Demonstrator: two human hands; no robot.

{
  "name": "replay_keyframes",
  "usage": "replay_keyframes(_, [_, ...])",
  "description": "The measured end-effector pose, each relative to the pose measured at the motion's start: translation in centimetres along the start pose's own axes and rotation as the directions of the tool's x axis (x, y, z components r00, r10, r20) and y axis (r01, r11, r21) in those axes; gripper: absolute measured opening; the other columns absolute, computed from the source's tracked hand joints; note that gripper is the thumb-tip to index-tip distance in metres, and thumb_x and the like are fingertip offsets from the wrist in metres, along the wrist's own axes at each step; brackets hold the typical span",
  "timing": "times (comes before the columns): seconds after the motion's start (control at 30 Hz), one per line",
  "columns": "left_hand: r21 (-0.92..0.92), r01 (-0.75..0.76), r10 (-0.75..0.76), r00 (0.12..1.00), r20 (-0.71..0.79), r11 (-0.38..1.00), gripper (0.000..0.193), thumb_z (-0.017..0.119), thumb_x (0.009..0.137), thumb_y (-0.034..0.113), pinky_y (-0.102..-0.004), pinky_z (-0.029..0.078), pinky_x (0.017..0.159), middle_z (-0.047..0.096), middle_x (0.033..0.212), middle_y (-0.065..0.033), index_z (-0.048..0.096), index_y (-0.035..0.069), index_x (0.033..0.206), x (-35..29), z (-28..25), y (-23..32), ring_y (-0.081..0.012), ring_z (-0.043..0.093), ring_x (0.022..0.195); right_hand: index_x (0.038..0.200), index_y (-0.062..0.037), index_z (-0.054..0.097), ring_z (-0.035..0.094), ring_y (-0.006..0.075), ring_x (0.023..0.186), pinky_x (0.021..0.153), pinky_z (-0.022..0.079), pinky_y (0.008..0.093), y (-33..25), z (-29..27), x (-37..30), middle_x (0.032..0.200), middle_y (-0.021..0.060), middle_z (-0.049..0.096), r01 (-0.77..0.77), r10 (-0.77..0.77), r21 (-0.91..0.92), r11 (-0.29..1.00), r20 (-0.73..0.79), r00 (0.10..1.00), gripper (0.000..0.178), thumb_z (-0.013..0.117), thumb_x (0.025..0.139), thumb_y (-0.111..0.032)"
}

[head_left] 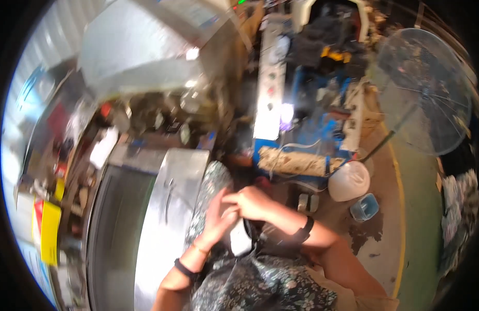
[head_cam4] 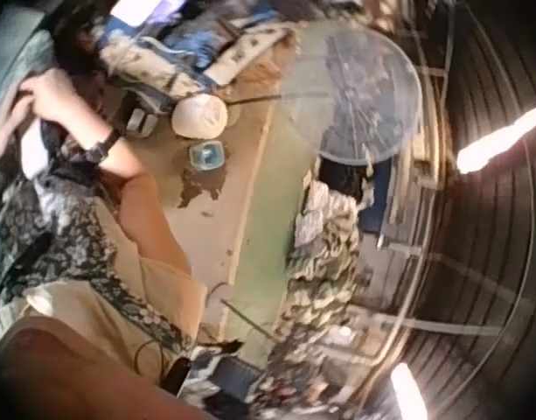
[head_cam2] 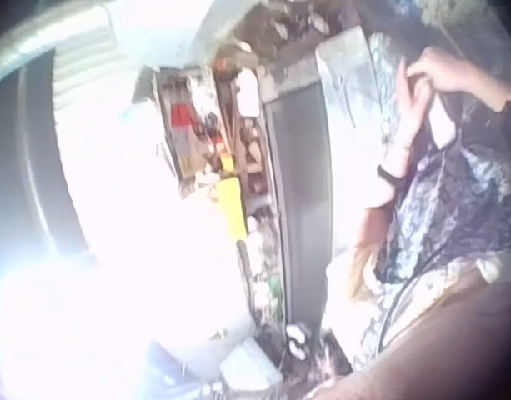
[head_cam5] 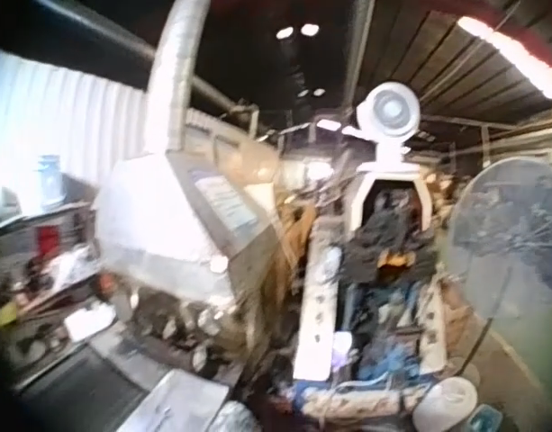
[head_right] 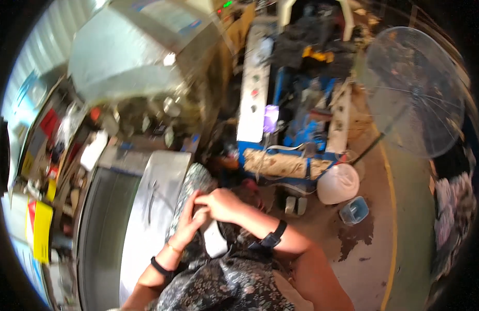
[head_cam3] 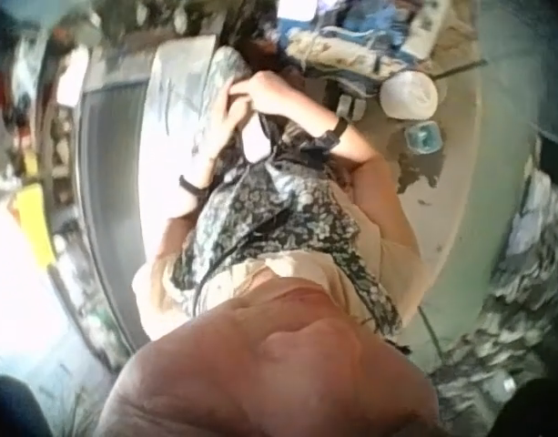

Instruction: Assembling shoe components by pressing soles onto lasted uppers and utilizing industrial machinery.

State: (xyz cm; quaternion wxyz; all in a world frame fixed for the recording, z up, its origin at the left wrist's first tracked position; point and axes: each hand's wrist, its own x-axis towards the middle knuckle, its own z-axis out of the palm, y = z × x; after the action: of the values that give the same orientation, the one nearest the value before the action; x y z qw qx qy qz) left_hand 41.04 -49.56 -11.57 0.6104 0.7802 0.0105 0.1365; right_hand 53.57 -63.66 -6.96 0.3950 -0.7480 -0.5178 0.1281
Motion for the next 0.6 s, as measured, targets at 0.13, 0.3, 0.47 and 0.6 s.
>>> replay_keyframes(0.13, [0.259,-0.025,0.050,0.995,-0.089,0.966,0.090,0.074,0.081,0.013,-0.0407,0.033,0.111,0.042,0.142,-0.0245,0.021,-0.001,0.151,-1.3,-0.9,-1.3,-0.0381,0.040,0.134,0.092,-0.0193,0.074,0.066,0.0340,0.067,0.059,0.052,0.0430,-0.6,0.7,2.4,0.072,0.0142,0.067,0.069,-0.070,0.018,0.997,0.098,0.993,0.020,0.067,0.081,-0.035])
replay_keyframes(0.3, [0.113,0.113,-0.080,0.962,-0.263,0.987,0.084,0.073,0.081,0.010,-0.0367,0.038,0.106,0.051,0.135,-0.0214,0.028,0.001,0.150,-1.3,-2.9,-4.5,-0.0309,0.050,0.126,0.123,-0.0101,0.063,0.069,0.0316,0.093,0.079,0.055,0.0356,1.5,6.3,2.9,0.098,0.0186,0.070,-0.120,0.116,0.192,0.974,0.029,0.993,0.042,0.068,0.086,-0.029])
replay_keyframes(0.47, [-0.017,0.281,-0.281,0.947,-0.156,0.959,0.064,0.072,0.085,0.012,-0.0319,0.044,0.098,0.057,0.127,-0.0140,0.044,0.001,0.141,0.3,-5.1,-5.6,-0.0219,0.055,0.114,0.110,0.0004,0.065,0.064,0.0154,0.088,0.078,0.051,0.0314,6.1,13.4,-5.2,0.089,0.0100,0.069,-0.331,0.432,0.486,0.809,-0.110,0.895,0.025,0.064,0.093,-0.019])
replay_keyframes(0.6, [-0.456,0.390,-0.463,0.885,-0.055,0.800,0.049,0.072,0.087,0.012,-0.0281,0.049,0.086,0.064,0.109,-0.0051,0.052,0.005,0.132,0.6,-6.8,-4.4,-0.0140,0.059,0.096,0.095,0.0006,0.068,0.058,0.0069,0.074,0.066,0.048,0.0250,4.9,9.3,-1.4,0.082,-0.0004,0.066,-0.430,0.503,0.816,0.388,0.203,0.840,0.034,0.056,0.100,-0.030])
